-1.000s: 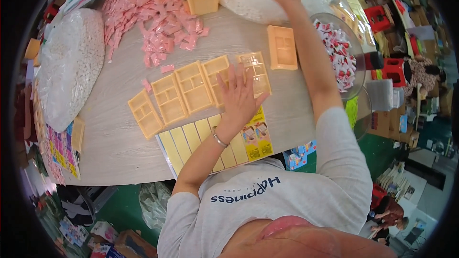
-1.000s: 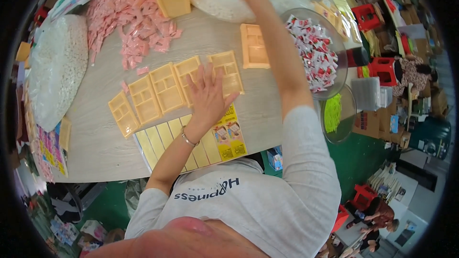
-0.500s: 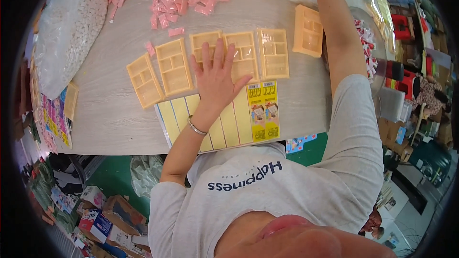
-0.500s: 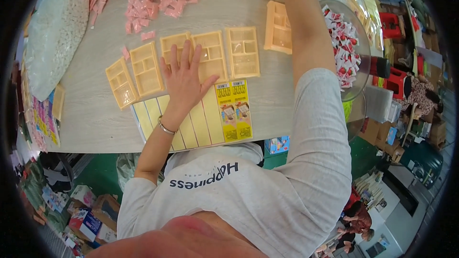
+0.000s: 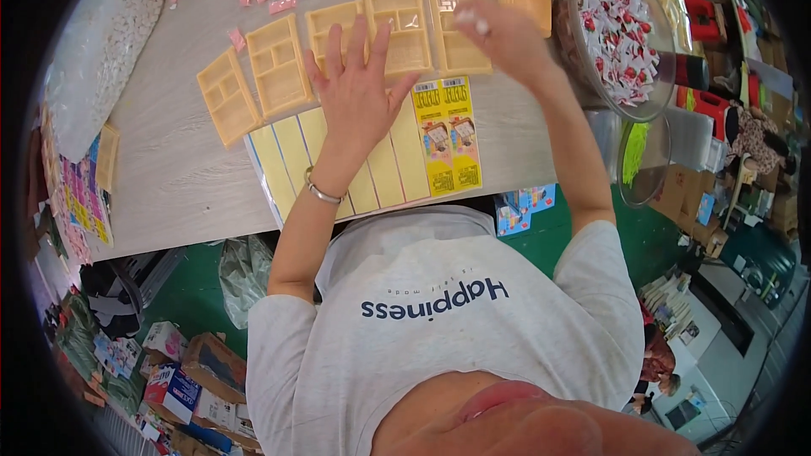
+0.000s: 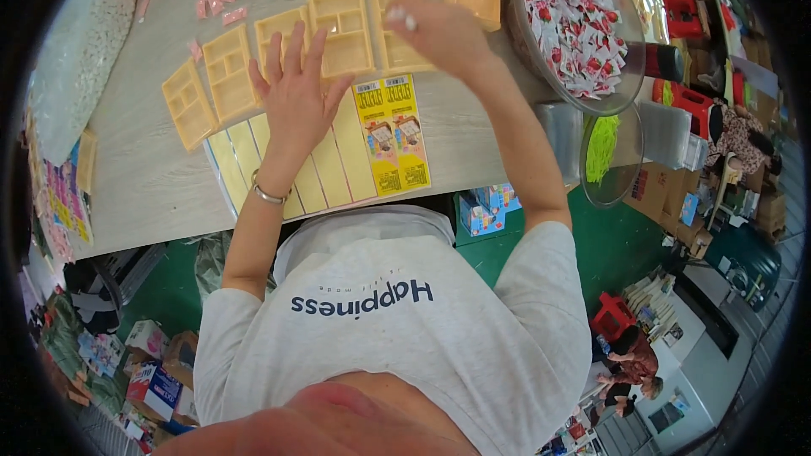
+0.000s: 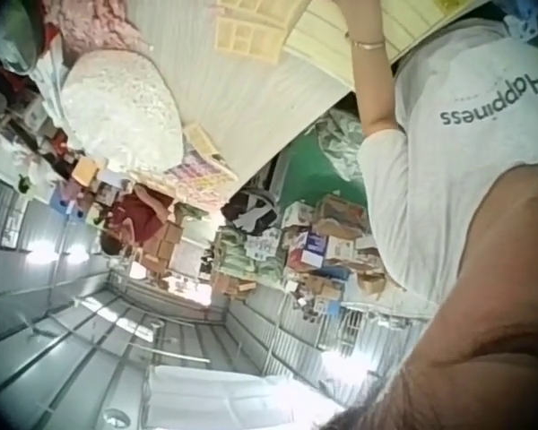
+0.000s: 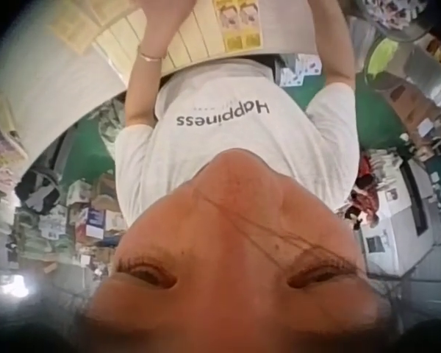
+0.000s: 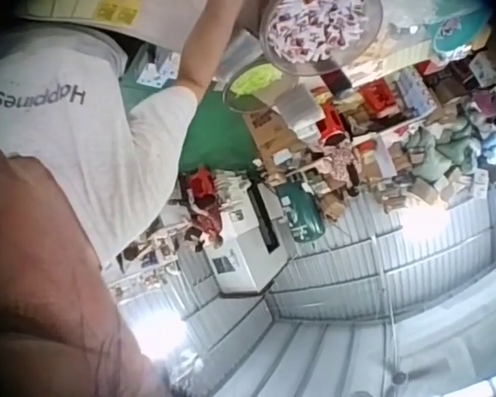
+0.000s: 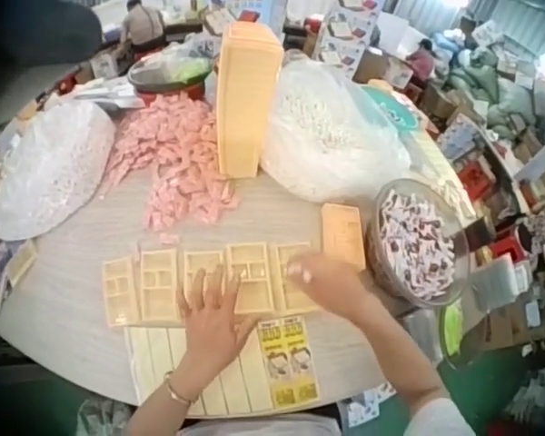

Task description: Placing small white components into plastic trays, applying adhesive labels, and packing units into a cardboard box.

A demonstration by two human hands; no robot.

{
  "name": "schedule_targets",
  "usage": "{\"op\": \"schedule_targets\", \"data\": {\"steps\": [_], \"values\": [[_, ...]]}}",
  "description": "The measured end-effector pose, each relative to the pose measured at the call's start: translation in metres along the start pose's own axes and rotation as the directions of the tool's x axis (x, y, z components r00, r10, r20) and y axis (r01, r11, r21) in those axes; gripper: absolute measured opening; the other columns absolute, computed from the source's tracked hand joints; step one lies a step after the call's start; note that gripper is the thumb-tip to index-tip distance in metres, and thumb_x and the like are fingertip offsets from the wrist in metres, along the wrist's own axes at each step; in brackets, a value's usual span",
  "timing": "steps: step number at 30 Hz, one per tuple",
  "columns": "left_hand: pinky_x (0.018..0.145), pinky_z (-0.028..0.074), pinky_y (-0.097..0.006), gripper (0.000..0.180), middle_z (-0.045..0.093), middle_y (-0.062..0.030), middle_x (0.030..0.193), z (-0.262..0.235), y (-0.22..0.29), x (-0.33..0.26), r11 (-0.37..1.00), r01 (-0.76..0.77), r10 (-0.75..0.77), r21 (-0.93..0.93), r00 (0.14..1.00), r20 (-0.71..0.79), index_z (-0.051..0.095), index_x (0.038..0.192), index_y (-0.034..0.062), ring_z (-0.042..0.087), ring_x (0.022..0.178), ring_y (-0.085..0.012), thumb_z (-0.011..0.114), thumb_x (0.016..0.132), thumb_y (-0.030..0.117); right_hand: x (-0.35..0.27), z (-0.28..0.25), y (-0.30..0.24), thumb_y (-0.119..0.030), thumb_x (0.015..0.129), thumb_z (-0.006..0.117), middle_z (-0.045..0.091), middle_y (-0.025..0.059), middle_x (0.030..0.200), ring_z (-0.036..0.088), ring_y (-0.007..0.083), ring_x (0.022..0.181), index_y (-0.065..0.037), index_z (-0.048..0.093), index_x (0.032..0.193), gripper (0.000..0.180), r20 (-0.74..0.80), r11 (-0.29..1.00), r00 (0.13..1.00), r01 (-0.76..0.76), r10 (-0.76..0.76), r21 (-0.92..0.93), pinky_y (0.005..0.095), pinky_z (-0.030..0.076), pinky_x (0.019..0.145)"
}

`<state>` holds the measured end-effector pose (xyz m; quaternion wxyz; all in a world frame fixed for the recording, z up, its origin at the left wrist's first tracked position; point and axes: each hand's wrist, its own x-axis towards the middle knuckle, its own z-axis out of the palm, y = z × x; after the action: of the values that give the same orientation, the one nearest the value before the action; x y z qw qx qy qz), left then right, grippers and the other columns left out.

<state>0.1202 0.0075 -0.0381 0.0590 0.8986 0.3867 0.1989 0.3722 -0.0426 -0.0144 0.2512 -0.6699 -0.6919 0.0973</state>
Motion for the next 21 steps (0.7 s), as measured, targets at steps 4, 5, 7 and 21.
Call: {"op": "schedule_targets", "data": {"steps": [4, 5, 7, 21], "values": [[0.114, 0.008, -0.064, 0.072, 0.040, -0.0112, 0.151, -0.008, 0.013, -0.031, 0.998, -0.030, 0.036, -0.049, 0.992, 0.118, 0.049, 0.144, 0.0157, 0.029, 0.143, -0.0341, 0.066, 0.086, 0.056, -0.029, 0.014, 0.001, -0.039, 0.089, 0.070, 0.066, 0.0053, 0.095, 0.069, 0.0248, 0.076, -0.019, 0.062, 0.119, 0.037, 0.201, 0.950, 0.976, 0.144, -0.089, -0.278, 0.0376, 0.055, 0.061], [0.114, 0.008, -0.064, 0.072, 0.040, -0.0112, 0.151, -0.008, 0.014, -0.038, 0.999, -0.026, 0.031, -0.048, 0.993, 0.117, 0.049, 0.144, 0.0157, 0.029, 0.143, -0.0341, 0.066, 0.086, 0.056, -0.025, 0.011, -0.002, -0.041, 0.088, 0.070, 0.066, 0.0048, 0.096, 0.068, 0.0249, 0.076, -0.020, 0.062, 0.121, 0.040, 0.228, 0.941, 0.970, 0.155, -0.088, -0.300, 0.0378, 0.055, 0.060], [0.116, 0.006, -0.059, 0.070, 0.038, -0.0088, 0.153, -0.006, 0.017, -0.046, 0.998, 0.014, 0.000, -0.065, 0.979, 0.204, 0.046, 0.147, 0.0177, 0.025, 0.145, -0.0318, 0.064, 0.090, 0.053, -0.023, 0.009, -0.004, -0.043, 0.087, 0.071, 0.065, 0.0043, 0.096, 0.068, 0.0250, 0.075, -0.020, 0.062, 0.122, 0.043, 0.258, 0.931, 0.962, 0.173, -0.089, -0.321, 0.0379, 0.054, 0.059], [0.117, 0.000, -0.062, 0.073, 0.036, -0.0078, 0.157, 0.005, 0.012, -0.029, 0.994, -0.048, 0.065, -0.095, 0.980, 0.189, 0.045, 0.147, 0.0098, 0.022, 0.149, -0.0331, 0.061, 0.091, 0.054, 0.003, 0.034, -0.029, -0.033, 0.109, 0.039, 0.052, -0.0017, 0.070, 0.039, 0.0055, 0.056, -0.004, 0.065, 0.105, 0.039, -0.130, 0.355, 0.905, -0.025, 0.406, 0.934, 0.0205, 0.030, 0.050]]}}
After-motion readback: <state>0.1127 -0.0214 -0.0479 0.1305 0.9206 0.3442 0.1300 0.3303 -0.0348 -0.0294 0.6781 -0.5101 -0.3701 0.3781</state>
